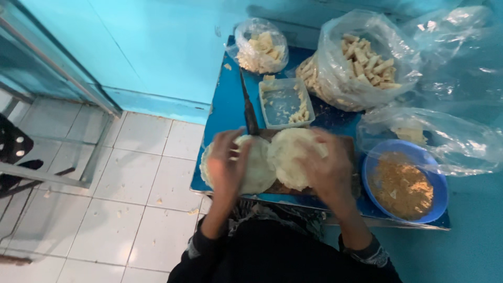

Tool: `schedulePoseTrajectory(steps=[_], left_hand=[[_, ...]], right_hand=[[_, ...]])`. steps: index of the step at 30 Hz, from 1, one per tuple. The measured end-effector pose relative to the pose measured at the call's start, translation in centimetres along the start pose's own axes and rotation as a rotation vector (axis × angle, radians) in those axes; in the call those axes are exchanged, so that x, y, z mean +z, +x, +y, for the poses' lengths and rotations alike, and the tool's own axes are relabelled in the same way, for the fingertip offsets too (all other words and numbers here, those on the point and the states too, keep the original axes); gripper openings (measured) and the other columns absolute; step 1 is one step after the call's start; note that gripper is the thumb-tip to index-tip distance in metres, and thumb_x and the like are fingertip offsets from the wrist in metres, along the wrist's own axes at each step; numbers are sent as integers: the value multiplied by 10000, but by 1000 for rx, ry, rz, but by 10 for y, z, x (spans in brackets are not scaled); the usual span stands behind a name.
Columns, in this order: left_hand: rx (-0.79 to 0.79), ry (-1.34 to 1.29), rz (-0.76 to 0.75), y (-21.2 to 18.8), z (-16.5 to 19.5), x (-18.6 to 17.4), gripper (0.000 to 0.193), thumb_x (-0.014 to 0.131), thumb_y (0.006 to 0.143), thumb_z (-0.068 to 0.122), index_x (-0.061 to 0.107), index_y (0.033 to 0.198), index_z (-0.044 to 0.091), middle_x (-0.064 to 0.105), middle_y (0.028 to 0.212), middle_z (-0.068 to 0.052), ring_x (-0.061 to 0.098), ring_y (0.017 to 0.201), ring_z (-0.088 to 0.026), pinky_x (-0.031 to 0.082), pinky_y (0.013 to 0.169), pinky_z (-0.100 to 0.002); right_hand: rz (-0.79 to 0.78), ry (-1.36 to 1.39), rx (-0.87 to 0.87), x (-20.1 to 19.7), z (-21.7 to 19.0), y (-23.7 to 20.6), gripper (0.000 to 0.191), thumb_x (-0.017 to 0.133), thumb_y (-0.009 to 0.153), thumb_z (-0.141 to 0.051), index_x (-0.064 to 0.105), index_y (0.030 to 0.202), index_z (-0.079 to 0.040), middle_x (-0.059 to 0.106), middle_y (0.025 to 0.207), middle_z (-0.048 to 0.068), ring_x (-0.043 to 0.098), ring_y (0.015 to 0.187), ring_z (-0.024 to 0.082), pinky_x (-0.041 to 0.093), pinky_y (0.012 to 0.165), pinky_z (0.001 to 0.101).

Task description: The person sits at a small table and peels thin outer layers off round cassava cakes by hand, tearing the peel away and setting pieces aside. They then hold a cake on a wooden cutting board and slice it into pieces with a knife.

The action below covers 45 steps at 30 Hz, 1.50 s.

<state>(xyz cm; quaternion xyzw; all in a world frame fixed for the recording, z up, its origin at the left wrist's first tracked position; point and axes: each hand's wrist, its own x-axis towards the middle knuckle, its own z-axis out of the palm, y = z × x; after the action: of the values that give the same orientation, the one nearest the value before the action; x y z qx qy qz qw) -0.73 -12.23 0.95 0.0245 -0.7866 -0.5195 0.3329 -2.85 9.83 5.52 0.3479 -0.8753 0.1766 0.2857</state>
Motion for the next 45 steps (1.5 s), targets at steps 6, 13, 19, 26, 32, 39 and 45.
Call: schedulePoseTrajectory(steps=[6, 13, 19, 26, 32, 39, 45], left_hand=[[-458, -240, -3, -3, -50, -54, 347, 728, 970, 184, 711, 1261, -3, 742, 940, -77, 647, 717, -94, 543, 640, -241], [-516, -408, -43, -9, -70, -69, 413, 657, 981, 238, 620, 1307, -12, 725, 947, -63, 676, 742, -91, 577, 657, -231], [-263, -233, 65, -20, -26, -50, 209, 703, 999, 136, 716, 1182, 37, 739, 1013, -97, 723, 898, -135, 611, 732, -233], [-29, -443, -187, -33, 27, 6, 222, 753, 927, 12, 735, 1148, 9, 682, 1188, -95, 718, 938, -136, 605, 745, -232], [-199, -721, -233, -38, 18, 25, 155, 732, 957, -15, 746, 1109, -44, 689, 1157, -96, 688, 911, -131, 570, 756, -248], [-464, -1050, -243, -49, -12, 32, 180, 662, 1059, 93, 718, 1130, -62, 716, 1071, -67, 657, 954, -105, 534, 843, -247], [-428, -1262, -229, -55, -24, 30, 260, 675, 1220, 85, 666, 1022, -83, 642, 984, -40, 613, 949, -97, 488, 817, -253]], right_hand=[[-247, 351, -284, 34, -46, 9, 312, 758, 777, -216, 723, 1047, -64, 681, 1244, 127, 633, 1164, 328, 509, 940, 454], [-239, 814, 674, 76, -9, -7, 103, 717, 953, -160, 745, 987, -67, 706, 769, -34, 635, 663, 85, 498, 596, 247], [140, 1392, 868, 73, 31, -18, 120, 668, 1059, -110, 697, 1039, 5, 632, 830, -34, 514, 694, 17, 394, 614, 196], [-7, 1352, 742, 40, -2, -17, 232, 570, 1031, -110, 701, 1159, 32, 671, 1115, -2, 659, 962, 74, 537, 826, 234], [42, 1112, 599, 24, -14, -12, 187, 727, 914, 20, 721, 1100, 40, 684, 1067, 36, 684, 940, 115, 558, 796, 251], [129, 583, 118, 15, -29, -13, 205, 832, 794, -11, 770, 965, -104, 698, 956, 48, 720, 838, 173, 573, 692, 308], [127, 479, -6, 12, -32, -11, 251, 850, 744, -13, 766, 959, -113, 668, 923, 30, 699, 834, 199, 559, 677, 342]])
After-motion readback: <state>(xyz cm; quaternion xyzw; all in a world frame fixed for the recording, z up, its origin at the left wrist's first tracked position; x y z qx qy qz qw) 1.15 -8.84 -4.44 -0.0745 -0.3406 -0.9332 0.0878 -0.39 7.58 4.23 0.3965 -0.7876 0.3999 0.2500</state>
